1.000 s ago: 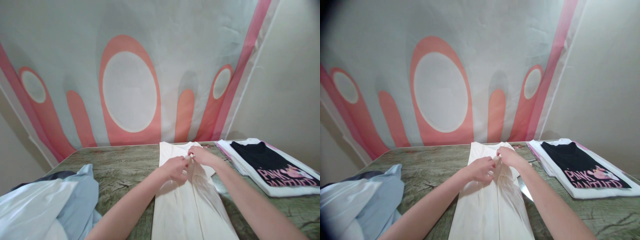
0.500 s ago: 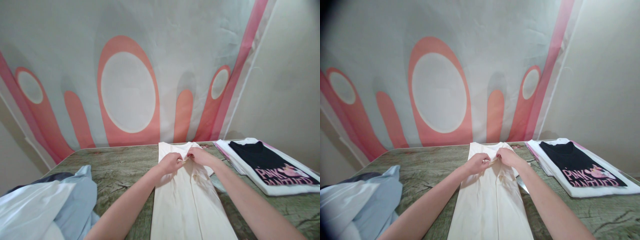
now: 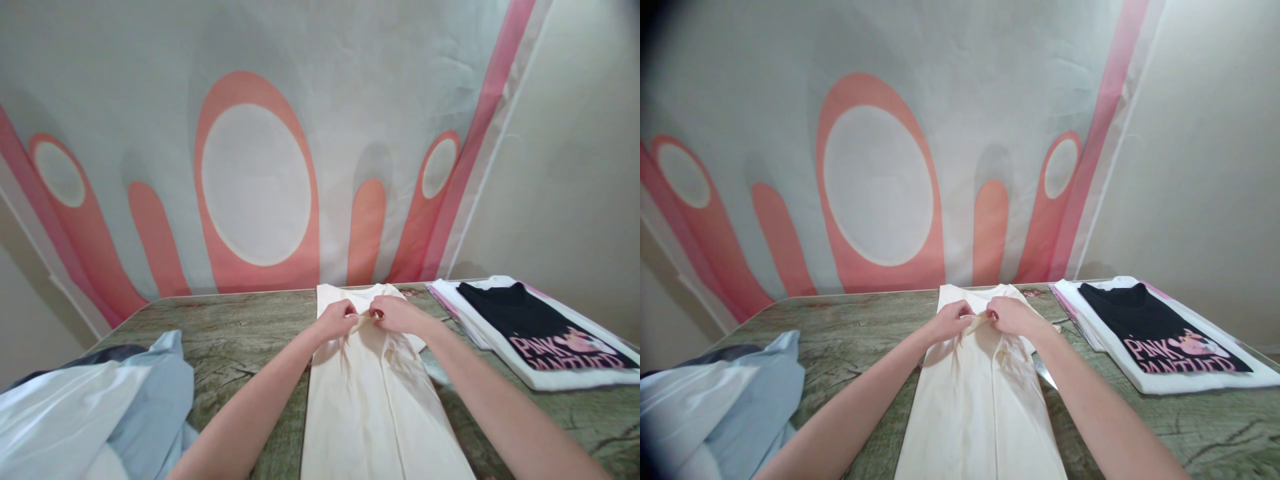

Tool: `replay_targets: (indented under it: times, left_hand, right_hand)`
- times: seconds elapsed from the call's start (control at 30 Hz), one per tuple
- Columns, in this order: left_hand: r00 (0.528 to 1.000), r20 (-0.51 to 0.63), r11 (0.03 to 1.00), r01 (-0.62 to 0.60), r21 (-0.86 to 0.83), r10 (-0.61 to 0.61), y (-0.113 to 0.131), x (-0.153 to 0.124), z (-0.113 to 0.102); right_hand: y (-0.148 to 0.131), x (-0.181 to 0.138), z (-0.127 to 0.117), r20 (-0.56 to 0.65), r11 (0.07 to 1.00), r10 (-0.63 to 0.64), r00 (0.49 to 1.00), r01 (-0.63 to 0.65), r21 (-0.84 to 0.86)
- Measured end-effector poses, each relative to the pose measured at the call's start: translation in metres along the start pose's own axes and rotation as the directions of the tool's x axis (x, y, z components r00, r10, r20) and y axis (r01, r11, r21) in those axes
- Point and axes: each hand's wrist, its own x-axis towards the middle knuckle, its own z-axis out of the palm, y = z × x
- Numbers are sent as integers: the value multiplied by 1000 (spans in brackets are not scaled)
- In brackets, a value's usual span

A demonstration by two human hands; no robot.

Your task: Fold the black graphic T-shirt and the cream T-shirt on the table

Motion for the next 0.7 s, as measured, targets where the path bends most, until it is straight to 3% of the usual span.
replay_targets:
  times: [0.17, 0.33, 0.53, 0.7]
  left_hand:
    - [1000, 27, 1000, 5, -26, -5, -1, 0, -1]
    - [999, 52, 999, -10, -34, 12, -2, 1, -2]
    - [983, 96, 978, -141, -156, 157, 3, -6, -1]
    - [974, 192, 992, -113, -56, 122, 11, -16, -3]
  right_hand:
    - [-12, -2, -6, -80, 1000, -12, 997, 12, -2]
    - [-13, -3, -5, -7, 998, -19, 1000, 19, -59]
    - [-9, -2, -2, -29, 996, -71, 997, 69, -50]
    - [-10, -1, -3, 25, 997, -43, 999, 45, -58]
